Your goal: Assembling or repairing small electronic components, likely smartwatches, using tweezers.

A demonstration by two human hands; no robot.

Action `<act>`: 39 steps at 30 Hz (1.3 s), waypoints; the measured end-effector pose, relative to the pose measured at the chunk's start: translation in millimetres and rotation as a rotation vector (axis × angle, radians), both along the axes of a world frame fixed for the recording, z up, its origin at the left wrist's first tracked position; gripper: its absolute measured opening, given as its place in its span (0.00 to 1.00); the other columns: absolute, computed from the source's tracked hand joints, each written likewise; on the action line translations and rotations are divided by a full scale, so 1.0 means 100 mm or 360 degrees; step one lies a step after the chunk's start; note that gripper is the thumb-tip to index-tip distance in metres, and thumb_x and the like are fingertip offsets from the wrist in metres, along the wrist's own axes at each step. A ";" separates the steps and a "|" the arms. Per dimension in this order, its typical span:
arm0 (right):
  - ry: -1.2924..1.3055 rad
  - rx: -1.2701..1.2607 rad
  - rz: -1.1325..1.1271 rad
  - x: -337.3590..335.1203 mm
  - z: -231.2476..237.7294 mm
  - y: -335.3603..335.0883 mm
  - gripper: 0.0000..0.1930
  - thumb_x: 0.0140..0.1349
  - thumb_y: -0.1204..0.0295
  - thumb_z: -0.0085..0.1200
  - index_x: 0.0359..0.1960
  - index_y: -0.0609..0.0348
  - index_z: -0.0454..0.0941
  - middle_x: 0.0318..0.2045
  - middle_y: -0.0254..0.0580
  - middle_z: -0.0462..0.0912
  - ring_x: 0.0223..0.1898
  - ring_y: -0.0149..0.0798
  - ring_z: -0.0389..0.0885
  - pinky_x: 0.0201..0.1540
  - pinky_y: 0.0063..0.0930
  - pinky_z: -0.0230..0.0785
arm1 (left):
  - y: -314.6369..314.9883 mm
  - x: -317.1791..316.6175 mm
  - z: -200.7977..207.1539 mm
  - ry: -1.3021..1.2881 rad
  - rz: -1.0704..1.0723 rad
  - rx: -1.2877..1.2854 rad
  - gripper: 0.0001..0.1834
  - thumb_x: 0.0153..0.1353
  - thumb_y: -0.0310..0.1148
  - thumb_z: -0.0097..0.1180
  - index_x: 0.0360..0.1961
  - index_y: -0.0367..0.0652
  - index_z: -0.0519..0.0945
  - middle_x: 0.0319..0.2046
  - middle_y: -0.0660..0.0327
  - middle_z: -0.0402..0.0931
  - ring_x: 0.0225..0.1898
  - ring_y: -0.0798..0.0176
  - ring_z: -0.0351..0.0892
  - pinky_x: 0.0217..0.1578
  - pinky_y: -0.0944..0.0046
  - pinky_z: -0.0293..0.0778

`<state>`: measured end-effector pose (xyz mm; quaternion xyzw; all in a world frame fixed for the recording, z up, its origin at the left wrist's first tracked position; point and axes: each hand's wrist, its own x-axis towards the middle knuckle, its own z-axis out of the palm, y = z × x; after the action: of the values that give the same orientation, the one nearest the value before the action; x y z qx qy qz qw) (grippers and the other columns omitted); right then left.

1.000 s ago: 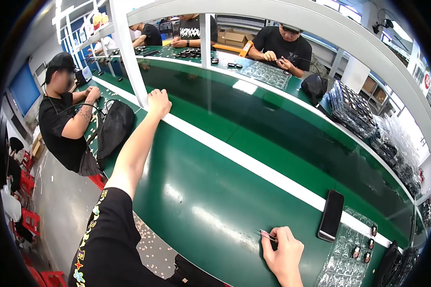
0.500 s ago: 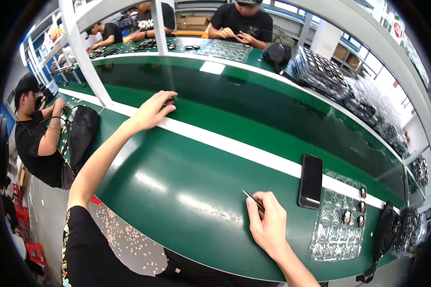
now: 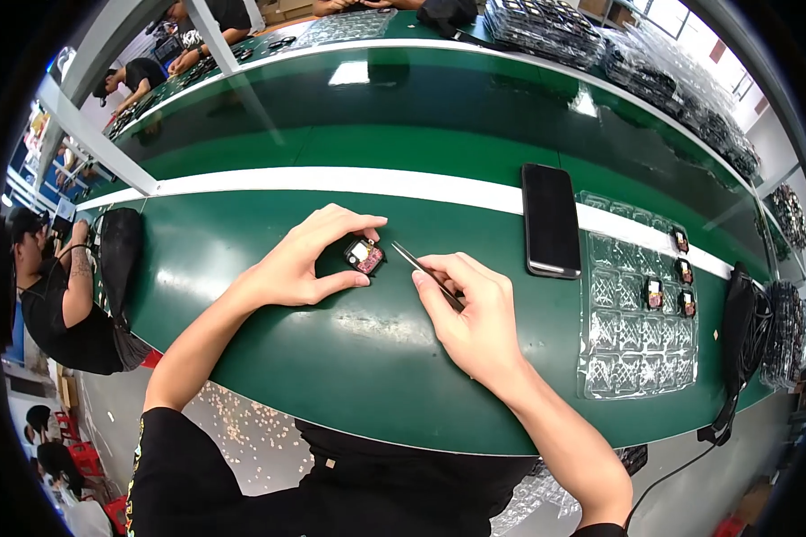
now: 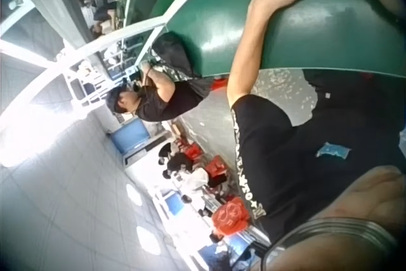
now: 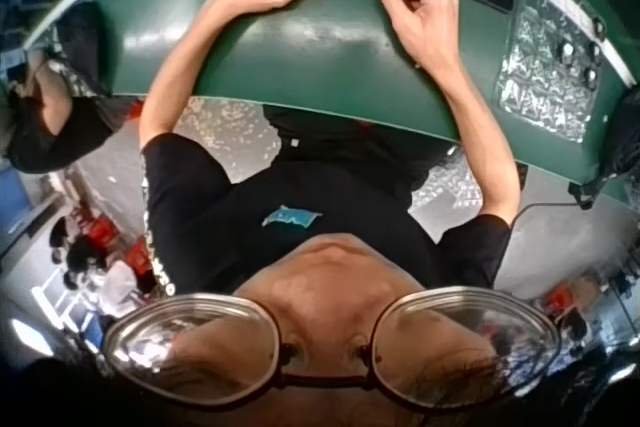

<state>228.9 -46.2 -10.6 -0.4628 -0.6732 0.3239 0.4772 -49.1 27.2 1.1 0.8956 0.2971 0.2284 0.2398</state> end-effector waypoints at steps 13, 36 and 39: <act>0.0033 -0.0054 0.0014 0.02 0.05 -0.06 0.07 0.65 0.81 0.72 0.44 0.66 0.93 0.23 0.35 0.81 0.21 0.23 0.73 0.23 0.24 0.59 | -0.06 -0.03 0.08 -0.0015 -0.0014 -0.0219 0.29 0.57 0.36 0.84 0.60 0.45 0.90 0.48 0.63 0.85 0.50 0.59 0.82 0.58 0.56 0.70; -0.0264 0.0101 0.0087 -0.06 0.02 -0.02 0.06 0.62 0.85 0.71 0.41 0.69 0.93 0.21 0.32 0.79 0.20 0.20 0.71 0.23 0.21 0.56 | -0.10 0.04 0.00 -0.0071 -0.0039 -0.0160 0.31 0.49 0.40 0.87 0.55 0.42 0.92 0.32 0.64 0.82 0.35 0.62 0.74 0.50 0.60 0.65; -0.0283 0.0178 0.0065 -0.06 -0.01 -0.02 0.07 0.62 0.85 0.71 0.41 0.68 0.93 0.21 0.31 0.78 0.19 0.20 0.69 0.23 0.21 0.54 | -0.09 0.05 0.00 -0.0075 -0.0005 -0.0169 0.31 0.48 0.39 0.87 0.54 0.42 0.92 0.31 0.65 0.80 0.32 0.64 0.66 0.47 0.62 0.64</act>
<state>222.6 -48.0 -11.9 -0.4483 -0.7392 0.2532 0.4341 -44.5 18.2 0.8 0.8764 0.3017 0.2330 0.2941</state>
